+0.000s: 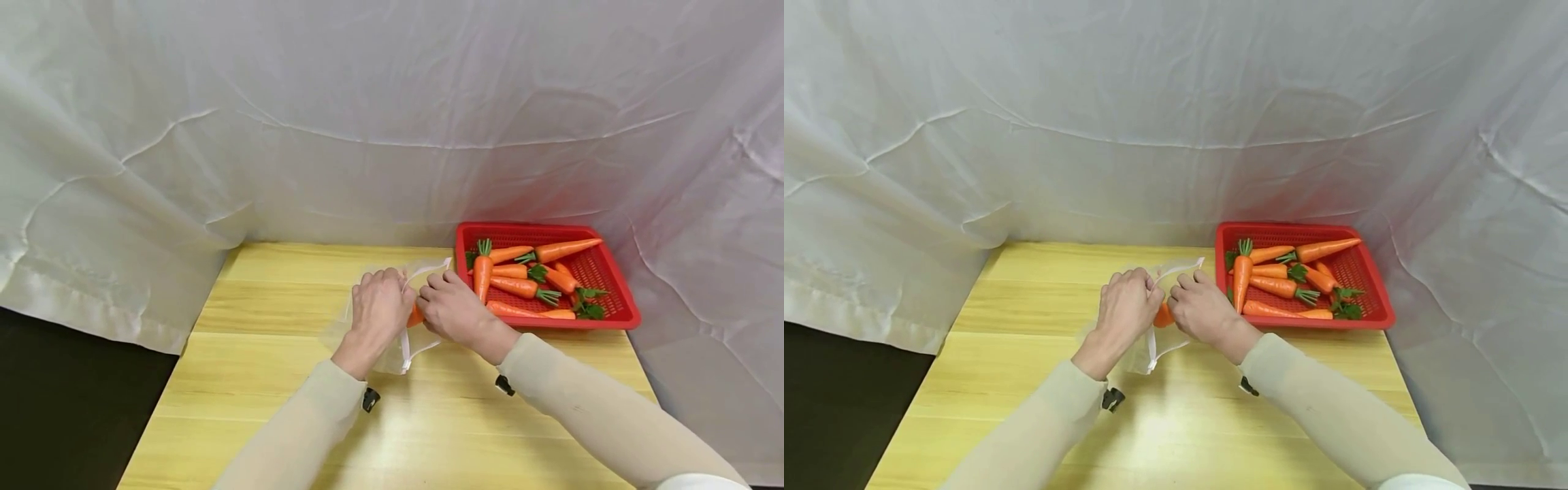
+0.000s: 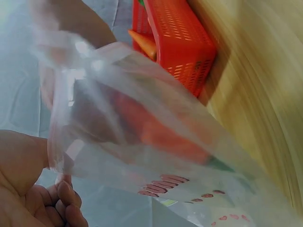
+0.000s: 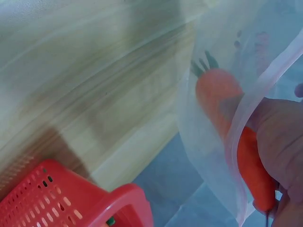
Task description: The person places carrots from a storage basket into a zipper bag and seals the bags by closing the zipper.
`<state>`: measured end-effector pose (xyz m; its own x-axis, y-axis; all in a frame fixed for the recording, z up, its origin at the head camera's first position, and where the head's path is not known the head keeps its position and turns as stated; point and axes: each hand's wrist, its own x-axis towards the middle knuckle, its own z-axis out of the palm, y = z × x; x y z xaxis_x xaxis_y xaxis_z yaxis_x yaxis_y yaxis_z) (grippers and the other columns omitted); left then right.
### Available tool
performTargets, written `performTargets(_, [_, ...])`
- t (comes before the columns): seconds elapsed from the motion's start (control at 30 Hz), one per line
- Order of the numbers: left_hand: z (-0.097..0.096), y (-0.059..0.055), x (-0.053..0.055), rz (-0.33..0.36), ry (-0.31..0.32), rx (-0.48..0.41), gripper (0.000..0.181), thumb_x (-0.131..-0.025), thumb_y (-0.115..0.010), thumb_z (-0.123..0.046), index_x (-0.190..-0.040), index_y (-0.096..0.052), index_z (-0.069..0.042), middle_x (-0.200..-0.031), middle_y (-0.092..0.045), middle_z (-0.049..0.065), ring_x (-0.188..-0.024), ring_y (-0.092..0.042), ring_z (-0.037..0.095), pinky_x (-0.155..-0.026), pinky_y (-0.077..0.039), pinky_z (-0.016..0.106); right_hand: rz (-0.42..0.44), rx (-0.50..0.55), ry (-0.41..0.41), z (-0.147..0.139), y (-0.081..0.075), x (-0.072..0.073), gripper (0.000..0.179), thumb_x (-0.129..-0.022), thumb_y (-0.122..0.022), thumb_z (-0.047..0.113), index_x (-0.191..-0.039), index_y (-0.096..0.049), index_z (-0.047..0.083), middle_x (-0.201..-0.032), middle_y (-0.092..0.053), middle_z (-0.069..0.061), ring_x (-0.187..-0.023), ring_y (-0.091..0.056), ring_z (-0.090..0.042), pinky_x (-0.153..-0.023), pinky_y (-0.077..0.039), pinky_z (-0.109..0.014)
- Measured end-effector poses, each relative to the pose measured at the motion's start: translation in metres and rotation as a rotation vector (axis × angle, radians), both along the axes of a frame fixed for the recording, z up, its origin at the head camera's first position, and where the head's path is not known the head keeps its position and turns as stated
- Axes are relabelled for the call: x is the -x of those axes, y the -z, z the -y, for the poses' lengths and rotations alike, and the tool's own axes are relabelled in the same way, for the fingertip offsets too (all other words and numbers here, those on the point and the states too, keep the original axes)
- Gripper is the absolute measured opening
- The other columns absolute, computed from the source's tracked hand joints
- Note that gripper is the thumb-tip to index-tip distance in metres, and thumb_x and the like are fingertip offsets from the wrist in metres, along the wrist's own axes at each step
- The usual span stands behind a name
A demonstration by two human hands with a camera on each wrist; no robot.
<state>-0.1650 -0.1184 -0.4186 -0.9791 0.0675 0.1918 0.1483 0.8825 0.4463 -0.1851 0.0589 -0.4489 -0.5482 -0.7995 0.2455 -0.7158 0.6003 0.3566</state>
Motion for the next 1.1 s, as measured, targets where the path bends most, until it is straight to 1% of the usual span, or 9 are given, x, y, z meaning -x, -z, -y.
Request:
performTargets(0.1, [0.000,-0.002,0.000,0.016,-0.001,-0.005,0.021,-0.097,-0.060,-0.025,-0.078,-0.054,-0.016,-0.076,-0.056,0.001,-0.079,-0.055,0.027,-0.074,-0.044,0.042,0.030,-0.036,0.002,0.002,0.003,0.000,0.019,-0.086,-0.077,0.032,-0.092,-0.072,0.015,-0.084,-0.063,0.002,-0.086,-0.052,-0.025,-0.078,-0.037,-0.040])
performTargets(0.2, [-0.001,-0.003,-0.001,0.024,-0.002,-0.008,0.021,-0.097,-0.060,-0.025,-0.079,-0.055,-0.016,-0.078,-0.057,0.002,-0.081,-0.056,0.028,-0.075,-0.045,0.043,0.041,-0.055,0.008,0.003,0.006,-0.001,0.018,-0.088,-0.076,0.032,-0.094,-0.073,0.015,-0.084,-0.064,0.003,-0.084,-0.051,-0.024,-0.076,-0.036,-0.039])
performTargets(0.27, [-0.001,-0.004,-0.001,0.028,-0.002,-0.011,0.020,-0.096,-0.060,-0.025,-0.079,-0.055,-0.016,-0.078,-0.058,0.002,-0.082,-0.056,0.028,-0.076,-0.046,0.044,0.038,-0.052,0.009,0.004,0.009,-0.001,0.020,-0.089,-0.077,0.034,-0.094,-0.073,0.016,-0.084,-0.064,0.003,-0.083,-0.050,-0.024,-0.076,-0.035,-0.038])
performTargets(0.4, [-0.002,-0.003,0.000,0.040,-0.010,-0.020,0.020,-0.096,-0.058,-0.025,-0.079,-0.054,-0.016,-0.078,-0.058,0.002,-0.082,-0.057,0.028,-0.076,-0.046,0.044,0.031,-0.019,-0.003,0.008,0.012,-0.001,0.026,-0.090,-0.078,0.044,-0.091,-0.073,0.018,-0.084,-0.064,0.005,-0.083,-0.050,-0.023,-0.075,-0.034,-0.038])
performTargets(0.5, [-0.002,-0.003,-0.001,0.053,-0.012,-0.032,0.019,-0.095,-0.057,-0.024,-0.078,-0.054,-0.016,-0.078,-0.058,0.002,-0.082,-0.056,0.029,-0.075,-0.045,0.044,0.039,0.002,-0.021,0.013,0.015,-0.001,0.027,-0.093,-0.075,0.046,-0.088,-0.073,0.020,-0.083,-0.062,0.005,-0.084,-0.052,-0.023,-0.075,-0.035,-0.037])
performTargets(0.6, [-0.002,-0.003,-0.001,0.067,-0.010,-0.044,0.018,-0.095,-0.057,-0.024,-0.079,-0.054,-0.016,-0.078,-0.058,0.003,-0.082,-0.055,0.029,-0.075,-0.044,0.044,0.053,-0.001,-0.029,0.017,0.017,-0.001,0.022,-0.094,-0.072,0.041,-0.088,-0.074,0.020,-0.083,-0.061,0.004,-0.086,-0.054,-0.023,-0.074,-0.037,-0.037])
performTargets(0.87, [0.005,-0.002,0.001,0.083,-0.018,-0.047,0.016,-0.098,-0.059,-0.025,-0.086,-0.060,-0.015,-0.085,-0.064,0.003,-0.085,-0.057,0.028,-0.078,-0.046,0.045,0.118,-0.060,-0.003,0.017,0.018,0.003,0.012,-0.098,-0.068,0.029,-0.103,-0.071,0.018,-0.096,-0.064,0.004,-0.091,-0.054,-0.023,-0.078,-0.038,-0.037])
performTargets(0.97, [0.007,-0.002,0.002,0.082,-0.019,-0.048,0.015,-0.098,-0.061,-0.025,-0.088,-0.062,-0.014,-0.084,-0.064,0.002,-0.083,-0.056,0.027,-0.076,-0.046,0.044,0.128,-0.053,0.002,0.013,0.017,0.004,0.009,-0.097,-0.069,0.023,-0.103,-0.070,0.017,-0.096,-0.064,0.003,-0.092,-0.054,-0.023,-0.080,-0.040,-0.036])
performTargets(1.1, [0.010,-0.001,0.003,0.083,-0.024,-0.053,0.015,-0.098,-0.060,-0.025,-0.088,-0.063,-0.014,-0.081,-0.062,0.002,-0.081,-0.055,0.026,-0.074,-0.044,0.041,0.104,-0.016,-0.015,0.005,0.014,0.003,0.004,-0.094,-0.071,0.018,-0.092,-0.069,0.015,-0.088,-0.062,0.002,-0.089,-0.055,-0.024,-0.079,-0.040,-0.036])
